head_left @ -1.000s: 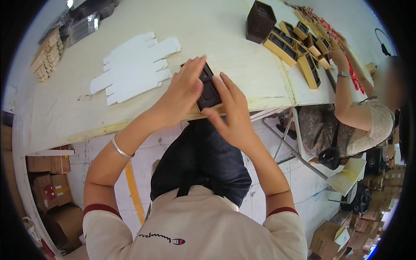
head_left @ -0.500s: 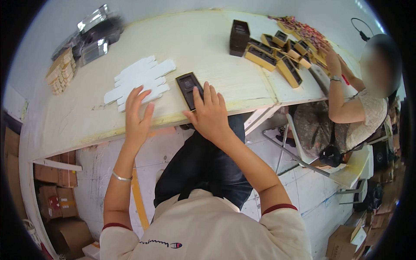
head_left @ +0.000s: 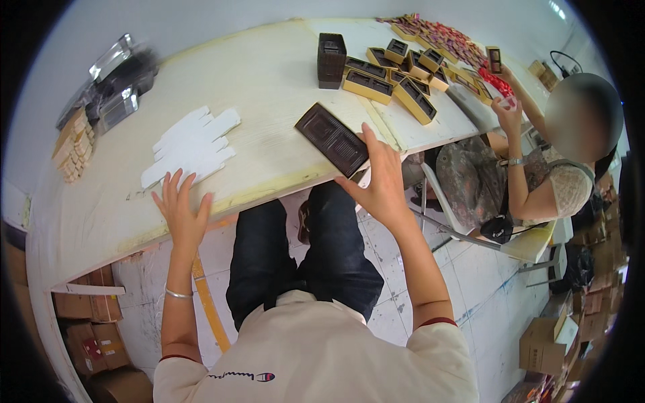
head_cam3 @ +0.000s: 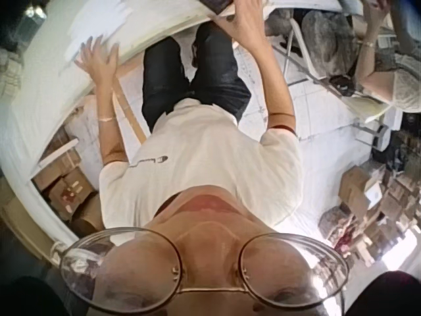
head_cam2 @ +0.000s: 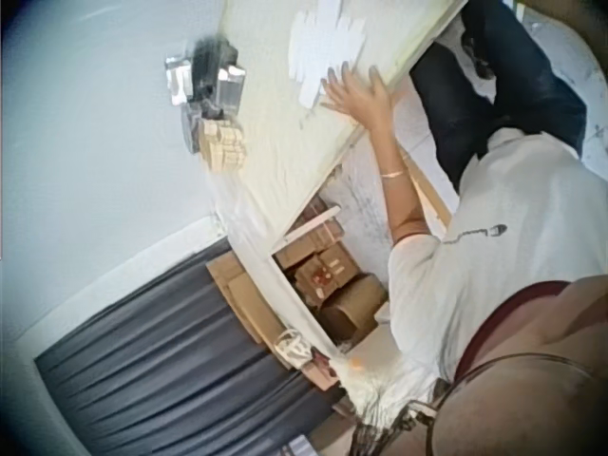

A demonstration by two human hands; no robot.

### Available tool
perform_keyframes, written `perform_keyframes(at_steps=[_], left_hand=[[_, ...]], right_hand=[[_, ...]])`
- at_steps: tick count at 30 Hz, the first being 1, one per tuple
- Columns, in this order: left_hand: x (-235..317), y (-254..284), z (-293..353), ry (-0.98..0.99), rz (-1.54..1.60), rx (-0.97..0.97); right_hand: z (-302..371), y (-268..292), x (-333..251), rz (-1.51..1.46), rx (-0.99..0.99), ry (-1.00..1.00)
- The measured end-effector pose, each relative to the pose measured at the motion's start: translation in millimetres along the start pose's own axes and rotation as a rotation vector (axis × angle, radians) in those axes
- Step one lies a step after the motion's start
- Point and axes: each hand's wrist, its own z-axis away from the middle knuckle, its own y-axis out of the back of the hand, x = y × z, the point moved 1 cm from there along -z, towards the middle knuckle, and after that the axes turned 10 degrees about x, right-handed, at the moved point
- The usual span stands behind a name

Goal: The person folds flat white cardboard pieces into small rectangular boxes. They then pick up a black plastic insert and place it inside each assembled box. The finished units are stacked on the table.

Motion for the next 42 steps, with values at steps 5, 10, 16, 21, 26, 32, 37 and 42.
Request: perform_keyframes(at_steps=[5,10,16,21,26,32,37,42], left_hand=[[59,22,-39,0.174,0.849,0.01],[94,25,-79,0.347,1.461,-0.269],[98,7,-76,0.399,1.396,-0.004],[109,-1,-72,0.33,1.302,0.055],[117,-1,-74,0.445,1.387,-0.075],[118,-26,-82,0.622,1.211,-0.117],[125,-30,-79,0.63,1.28,-0.302],[96,-24,-64,0.491,1.081,-0.211]], right_hand=[[-9,-5,-11,-0.178,-0.084,0.147],[-41,-18,-25,-0.331,-0.208,0.319],[-40,-39,-15,-1.078,-0.208,-0.304],[-47,-46,-20,-1.257,-0.19,-0.622],[-44,-57,-22,-1.268,-0.109,-0.746],[-46,-84,-19,-1.066,-0.091,-0.803],[-33,-100,-3,-0.939,-0.051,-0.959],[-38,-86,3,-0.675,-0.283,-1.159]])
